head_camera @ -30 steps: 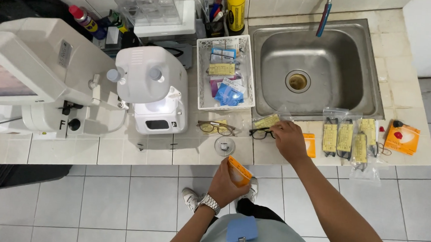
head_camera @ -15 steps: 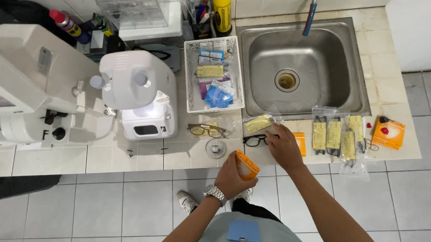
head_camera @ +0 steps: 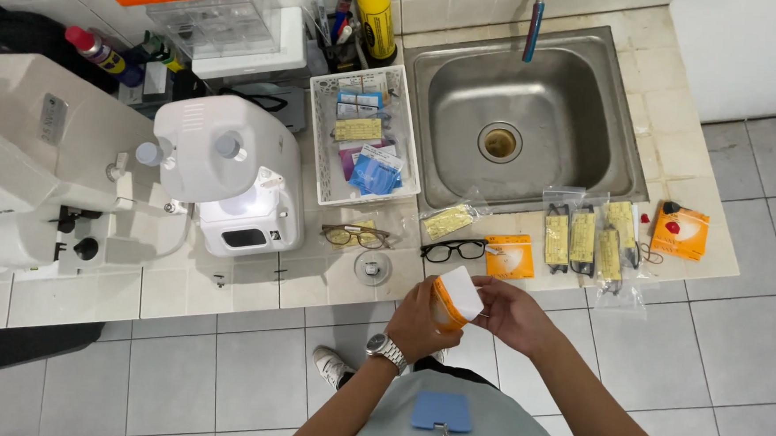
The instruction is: Cleaning eyeglasses with a cloth and operating an automated lens edging machine to process lenses as part of a packaging workflow.
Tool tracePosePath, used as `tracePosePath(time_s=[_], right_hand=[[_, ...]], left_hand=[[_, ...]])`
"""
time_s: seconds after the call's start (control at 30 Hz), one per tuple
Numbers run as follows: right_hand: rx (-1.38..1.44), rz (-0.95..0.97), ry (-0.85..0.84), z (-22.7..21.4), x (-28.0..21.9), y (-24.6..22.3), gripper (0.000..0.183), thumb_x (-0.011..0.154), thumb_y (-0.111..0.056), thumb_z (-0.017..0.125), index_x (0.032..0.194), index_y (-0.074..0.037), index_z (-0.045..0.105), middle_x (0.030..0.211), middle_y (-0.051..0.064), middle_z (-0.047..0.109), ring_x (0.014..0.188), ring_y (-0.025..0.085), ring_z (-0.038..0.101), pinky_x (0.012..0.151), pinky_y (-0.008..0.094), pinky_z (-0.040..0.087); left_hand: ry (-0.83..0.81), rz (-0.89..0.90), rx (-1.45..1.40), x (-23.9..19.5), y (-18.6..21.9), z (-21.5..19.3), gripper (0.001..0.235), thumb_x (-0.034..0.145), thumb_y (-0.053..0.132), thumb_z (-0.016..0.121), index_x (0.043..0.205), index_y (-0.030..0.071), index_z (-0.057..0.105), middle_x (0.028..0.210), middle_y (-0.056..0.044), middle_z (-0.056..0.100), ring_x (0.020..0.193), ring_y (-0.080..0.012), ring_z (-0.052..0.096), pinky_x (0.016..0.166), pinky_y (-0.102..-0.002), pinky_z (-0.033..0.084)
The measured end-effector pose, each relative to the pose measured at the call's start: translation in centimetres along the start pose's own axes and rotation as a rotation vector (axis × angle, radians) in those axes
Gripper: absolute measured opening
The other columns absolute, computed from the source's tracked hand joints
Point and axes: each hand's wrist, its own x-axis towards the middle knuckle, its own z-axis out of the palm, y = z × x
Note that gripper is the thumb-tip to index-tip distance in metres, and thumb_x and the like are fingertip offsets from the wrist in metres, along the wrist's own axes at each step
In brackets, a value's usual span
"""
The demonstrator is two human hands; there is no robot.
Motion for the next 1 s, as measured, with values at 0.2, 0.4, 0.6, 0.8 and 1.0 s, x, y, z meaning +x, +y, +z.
tracePosePath(time_s=[0.2, 0.4, 0.6, 0.8, 1.0], right_hand=[[-1.422, -0.404, -0.003, 1.2, -0.7, -0.6, 0.018, 0.090, -0.014, 0.064, 0.102, -0.006, 0.075, 0.082, 0.013, 0.068, 0.078, 0.025, 0.069, 0.067, 0.034, 0.054], [-1.221, -0.474, -0.088, 0.7, -0.2, 0.7, 0.012, 0.087, -0.010, 0.073, 0.096, -0.006, 0.080, 0.100, 0.015, 0.067, 0.094, 0.030, 0.069, 0.079, 0.041, 0.059], [-0.369, -0.478, 0.156, 2.2, -2.9, 0.0, 0.016, 0.105, -0.006, 0.054, 0.109, 0.003, 0.067, 0.105, 0.019, 0.071, 0.101, 0.031, 0.070, 0.099, 0.048, 0.057], [-0.201, -0.373, 0.140, -1.5, -1.9, -1.0, 0.026, 0.103, -0.004, 0.042, 0.120, 0.001, 0.062, 0.079, 0.005, 0.046, 0.074, 0.021, 0.060, 0.076, 0.037, 0.058], [-0.891, -0.354, 0.154, 0.7, -2.9, 2.2, 0.035, 0.087, -0.011, 0.075, 0.122, -0.006, 0.074, 0.068, 0.009, 0.056, 0.066, 0.018, 0.059, 0.063, 0.032, 0.048]], left_hand=[[0.027, 0.229, 0.269, -0.1, -1.2, 2.4, 0.094, 0.075, 0.044, 0.069, 0.148, -0.004, 0.034, 0.122, -0.023, 0.057, 0.124, -0.0405, 0.058, 0.119, -0.052, 0.034], [0.053, 0.158, 0.363, -0.4, -1.1, 2.9, 0.103, 0.076, 0.050, 0.068, 0.156, -0.001, 0.027, 0.135, -0.023, 0.052, 0.126, -0.0410, 0.057, 0.111, -0.047, 0.045], [0.137, 0.092, 0.316, -0.8, -0.7, 0.9, 0.104, 0.074, 0.045, 0.075, 0.161, 0.021, 0.024, 0.138, -0.020, 0.048, 0.118, -0.0470, 0.061, 0.099, -0.054, 0.055], [0.161, -0.323, -0.191, -0.3, -1.4, 0.4, 0.081, 0.069, 0.065, 0.082, 0.132, 0.027, 0.047, 0.133, -0.015, 0.047, 0.124, -0.0399, 0.060, 0.102, -0.043, 0.054], [0.058, -0.377, -0.533, 2.5, -4.2, 3.1, 0.052, 0.094, 0.055, 0.060, 0.127, 0.016, 0.051, 0.129, -0.015, 0.045, 0.119, -0.0354, 0.060, 0.093, -0.044, 0.059]])
